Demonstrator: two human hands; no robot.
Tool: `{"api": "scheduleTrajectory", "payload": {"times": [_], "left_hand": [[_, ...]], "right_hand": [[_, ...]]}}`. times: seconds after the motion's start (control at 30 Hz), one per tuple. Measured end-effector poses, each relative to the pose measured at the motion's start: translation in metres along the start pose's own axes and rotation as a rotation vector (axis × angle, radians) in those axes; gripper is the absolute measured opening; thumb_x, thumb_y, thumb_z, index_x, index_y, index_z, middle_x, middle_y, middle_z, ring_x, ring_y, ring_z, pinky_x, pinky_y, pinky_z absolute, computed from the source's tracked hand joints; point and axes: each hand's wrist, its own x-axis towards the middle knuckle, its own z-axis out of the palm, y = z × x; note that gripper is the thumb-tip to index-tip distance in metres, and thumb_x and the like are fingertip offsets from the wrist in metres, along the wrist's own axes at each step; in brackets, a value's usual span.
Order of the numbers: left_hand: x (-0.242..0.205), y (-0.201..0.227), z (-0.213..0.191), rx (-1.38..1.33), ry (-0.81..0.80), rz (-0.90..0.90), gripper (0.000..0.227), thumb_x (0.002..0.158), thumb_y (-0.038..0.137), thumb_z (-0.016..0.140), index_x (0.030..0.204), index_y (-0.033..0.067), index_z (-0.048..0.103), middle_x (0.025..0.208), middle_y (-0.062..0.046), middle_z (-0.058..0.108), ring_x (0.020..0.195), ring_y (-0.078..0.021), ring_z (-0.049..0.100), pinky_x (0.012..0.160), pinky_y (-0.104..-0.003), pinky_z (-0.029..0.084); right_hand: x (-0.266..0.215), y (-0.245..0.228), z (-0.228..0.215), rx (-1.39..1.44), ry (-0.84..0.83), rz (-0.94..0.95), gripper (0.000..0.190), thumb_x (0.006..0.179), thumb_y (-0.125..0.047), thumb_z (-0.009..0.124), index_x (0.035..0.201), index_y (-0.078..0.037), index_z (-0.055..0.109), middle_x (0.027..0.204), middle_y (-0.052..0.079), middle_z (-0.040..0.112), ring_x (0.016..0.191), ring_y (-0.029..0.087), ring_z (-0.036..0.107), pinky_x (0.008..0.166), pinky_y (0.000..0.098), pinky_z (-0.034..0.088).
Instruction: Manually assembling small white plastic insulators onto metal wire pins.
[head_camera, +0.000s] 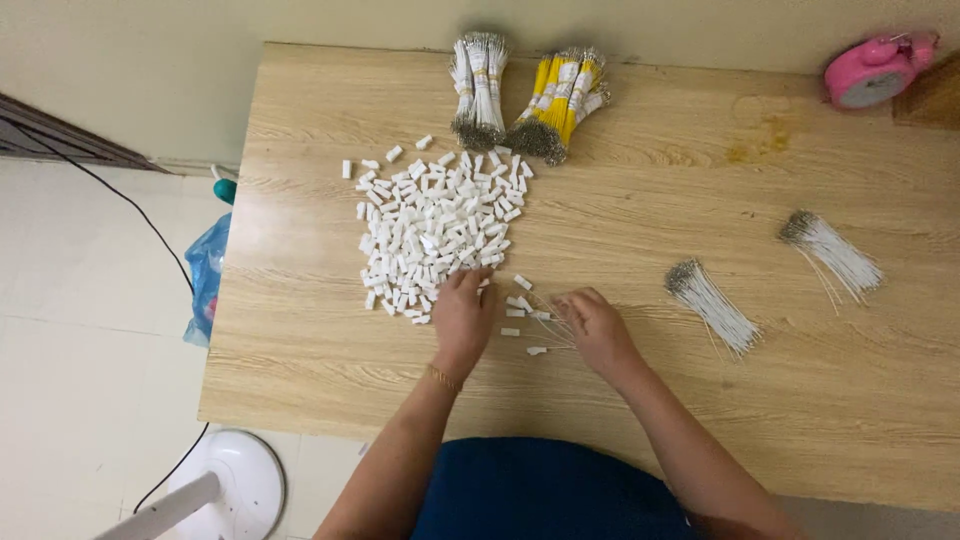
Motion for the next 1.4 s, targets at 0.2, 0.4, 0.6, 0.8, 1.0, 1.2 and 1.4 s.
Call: {"api": "scheduleTrajectory", "payload": {"times": [0.2, 0.4, 0.6, 0.8, 1.0, 1.2, 1.4], "left_hand": [[0.033, -0.012, 0.017, 0.369, 0.104, 0.343, 0.019, 0.091, 0.020, 0.072, 0.109, 0.0217, 0.076, 0.093, 0.000, 0.067, 0.086, -0.0231, 0.062, 0.073, -0.040, 0.048], [0.040, -0.017, 0.018, 0.389, 0.050, 0.405, 0.021, 0.086, 0.018, 0.072, 0.107, 0.0235, 0.075, 0.094, 0.004, 0.067, 0.088, -0.0221, 0.064, 0.077, -0.043, 0.050], [0.030, 0.036, -0.011, -0.353, -0.260, -0.005, 0.019, 0.092, 0.005, 0.076, 0.110, 0.0079, 0.073, 0.104, -0.005, 0.069, 0.082, -0.0158, 0.072, 0.076, -0.030, 0.063], [0.009, 0.052, -0.027, -0.932, -0.384, -0.313, 0.022, 0.095, 0.003, 0.070, 0.117, 0.0034, 0.071, 0.101, -0.005, 0.075, 0.090, -0.0092, 0.068, 0.078, -0.024, 0.058], [0.001, 0.049, -0.033, -1.053, -0.393, -0.227, 0.019, 0.096, 0.001, 0.070, 0.115, 0.0013, 0.070, 0.100, -0.005, 0.074, 0.092, -0.0104, 0.072, 0.082, -0.024, 0.061], [-0.001, 0.060, -0.055, -1.000, -0.430, -0.243, 0.022, 0.095, 0.004, 0.070, 0.117, 0.0029, 0.070, 0.100, -0.005, 0.075, 0.092, -0.0104, 0.073, 0.082, -0.024, 0.063], [-0.007, 0.053, -0.043, -0.984, -0.447, -0.231, 0.022, 0.095, 0.004, 0.072, 0.116, 0.0003, 0.072, 0.101, -0.005, 0.075, 0.091, -0.0095, 0.069, 0.081, -0.024, 0.060]], "right_hand": [[0.017, -0.059, -0.041, 0.055, 0.000, 0.410, 0.030, 0.106, -0.027, 0.051, 0.126, -0.006, 0.056, 0.092, 0.011, 0.070, 0.083, 0.019, 0.069, 0.073, 0.0362, 0.054], [0.018, -0.060, -0.041, 0.191, -0.011, 0.371, 0.022, 0.098, -0.024, 0.066, 0.101, -0.003, 0.070, 0.092, 0.004, 0.074, 0.074, 0.014, 0.061, 0.067, 0.0302, 0.052], [0.021, -0.073, -0.043, 0.310, 0.077, 0.324, 0.019, 0.094, -0.019, 0.072, 0.107, -0.006, 0.075, 0.088, 0.003, 0.072, 0.078, 0.008, 0.063, 0.071, 0.0258, 0.054], [0.022, -0.113, -0.061, 0.248, 0.125, 0.129, 0.019, 0.093, -0.016, 0.073, 0.103, -0.001, 0.071, 0.094, 0.005, 0.068, 0.083, 0.011, 0.069, 0.072, 0.0257, 0.057], [0.019, -0.131, -0.069, 0.078, 0.123, 0.074, 0.019, 0.092, -0.017, 0.074, 0.101, -0.001, 0.070, 0.091, 0.006, 0.067, 0.079, 0.014, 0.070, 0.069, 0.0282, 0.059], [0.014, -0.135, -0.069, 0.003, 0.111, 0.071, 0.014, 0.090, -0.017, 0.075, 0.098, -0.005, 0.072, 0.091, 0.004, 0.069, 0.078, 0.015, 0.071, 0.065, 0.0295, 0.060], [0.011, -0.139, -0.067, -0.040, 0.111, 0.003, 0.016, 0.088, -0.020, 0.075, 0.099, -0.007, 0.075, 0.090, 0.003, 0.070, 0.079, 0.014, 0.071, 0.064, 0.0297, 0.059]]}}
